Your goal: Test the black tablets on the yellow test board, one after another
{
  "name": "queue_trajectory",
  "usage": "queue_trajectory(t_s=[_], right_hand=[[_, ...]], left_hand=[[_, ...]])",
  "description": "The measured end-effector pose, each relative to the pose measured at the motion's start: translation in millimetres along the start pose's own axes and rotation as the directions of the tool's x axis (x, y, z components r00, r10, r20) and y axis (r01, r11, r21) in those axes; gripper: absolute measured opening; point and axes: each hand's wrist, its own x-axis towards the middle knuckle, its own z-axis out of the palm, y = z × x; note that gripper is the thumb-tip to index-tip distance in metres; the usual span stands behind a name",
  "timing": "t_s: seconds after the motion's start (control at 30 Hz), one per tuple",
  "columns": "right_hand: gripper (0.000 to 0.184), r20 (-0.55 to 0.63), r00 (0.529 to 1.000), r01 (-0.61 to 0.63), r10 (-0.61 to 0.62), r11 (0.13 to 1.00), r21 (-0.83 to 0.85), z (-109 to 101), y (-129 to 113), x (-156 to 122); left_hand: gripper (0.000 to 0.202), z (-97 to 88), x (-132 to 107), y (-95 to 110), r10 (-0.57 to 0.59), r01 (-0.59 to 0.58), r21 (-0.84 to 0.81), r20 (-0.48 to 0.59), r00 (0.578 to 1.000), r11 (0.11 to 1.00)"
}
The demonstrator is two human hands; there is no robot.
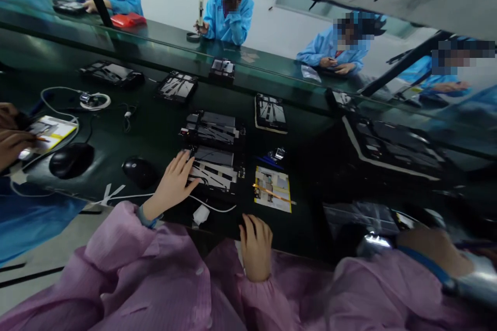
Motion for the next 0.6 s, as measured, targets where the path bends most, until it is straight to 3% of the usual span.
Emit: queue_trajectory(t_s=[0.17,0.27,0.37,0.47,0.6], right_hand=[[0.029,-0.029,0.988,-0.147,0.151,0.983,0.111,-14,22,1],[0.035,-0.023,0.989,-0.144,0.149,0.976,0.165,-14,19,20],[0.038,-0.021,0.988,-0.141,0.151,0.959,0.247,-6,8,52],[0.038,-0.027,0.996,-0.07,0.081,0.957,0.282,8,-5,93],[0.04,0.053,0.989,0.12,-0.134,0.97,0.213,26,-17,140]], left_hand=[[0.055,4.1,8,9,0.04,-0.043,0.017,0.148,0.988,0.999],[0.057,-3.9,4,4,-0.01,0.009,0.014,0.128,0.992,1.0],[0.063,-14.3,-5,-4,-0.149,0.151,-0.012,0.082,0.985,0.988],[0.058,-21.6,-9,-9,-0.242,0.252,-0.08,0.124,0.962,0.964],[0.053,-33.4,-3,-7,-0.296,0.33,-0.226,0.17,0.94,0.917]])
